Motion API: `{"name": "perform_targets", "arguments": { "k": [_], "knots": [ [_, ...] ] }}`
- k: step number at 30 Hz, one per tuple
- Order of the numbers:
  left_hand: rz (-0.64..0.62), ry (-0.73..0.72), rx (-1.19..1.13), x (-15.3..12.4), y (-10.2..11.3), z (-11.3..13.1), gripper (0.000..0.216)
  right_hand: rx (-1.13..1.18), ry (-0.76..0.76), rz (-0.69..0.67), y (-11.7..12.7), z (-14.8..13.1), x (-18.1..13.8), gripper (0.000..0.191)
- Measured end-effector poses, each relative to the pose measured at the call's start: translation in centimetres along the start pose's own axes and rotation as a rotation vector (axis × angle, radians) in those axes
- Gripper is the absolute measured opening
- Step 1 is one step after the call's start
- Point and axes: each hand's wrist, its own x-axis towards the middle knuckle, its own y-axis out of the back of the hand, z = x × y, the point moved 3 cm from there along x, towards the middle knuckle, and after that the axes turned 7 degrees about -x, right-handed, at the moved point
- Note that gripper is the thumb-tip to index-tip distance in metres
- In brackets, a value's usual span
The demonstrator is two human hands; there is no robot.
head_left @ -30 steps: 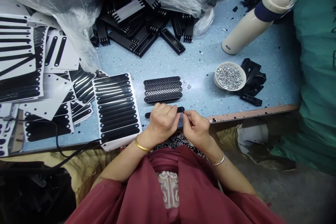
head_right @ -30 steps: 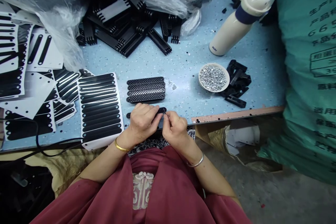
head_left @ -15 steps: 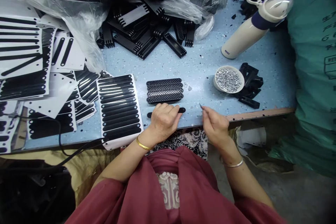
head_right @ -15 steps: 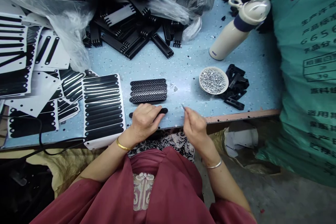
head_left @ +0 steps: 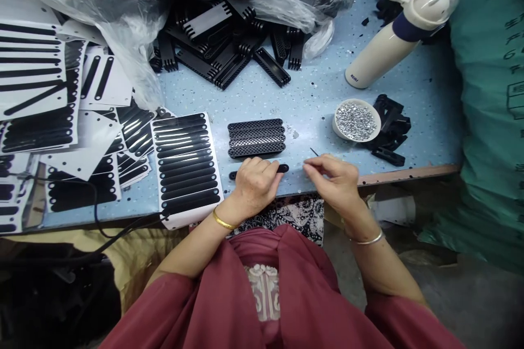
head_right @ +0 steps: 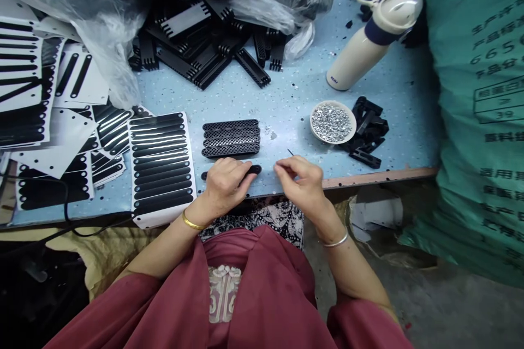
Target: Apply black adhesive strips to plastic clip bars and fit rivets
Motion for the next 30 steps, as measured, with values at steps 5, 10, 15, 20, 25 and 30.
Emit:
{"name": "perform_targets", "arguments": {
  "k": [5, 10, 15, 20, 25, 30],
  "knots": [
    [-0.032, 0.019, 0.001, -0.1, -0.1, -0.1, 0.020, 0.318, -0.205, -0.195, -2.8, -1.7, 0.7, 0.020],
    [-0.034, 0.031, -0.047, -0.1, -0.1, 0.0, 0.019, 0.480, -0.422, -0.285, -3.5, -1.6, 1.0, 0.029],
    [0.102, -0.051, -0.108, -1.5, 2.8, -0.1, 0.026, 0.511, -0.530, -0.276, -3.6, -1.3, 1.1, 0.027],
    [0.143, -0.056, 0.053, -4.3, 5.4, -1.9, 0.018, 0.528, -0.529, -0.261, -3.8, -1.1, 1.1, 0.027],
    [0.166, -0.087, 0.013, -5.4, 4.8, -3.3, 0.022, 0.555, -0.515, -0.223, -3.5, -2.1, 1.1, 0.027],
    [0.199, -0.062, -0.041, -5.5, 4.2, -3.3, 0.022, 0.638, -0.476, -0.227, -2.4, -4.0, 1.2, 0.019]
  ]
}}
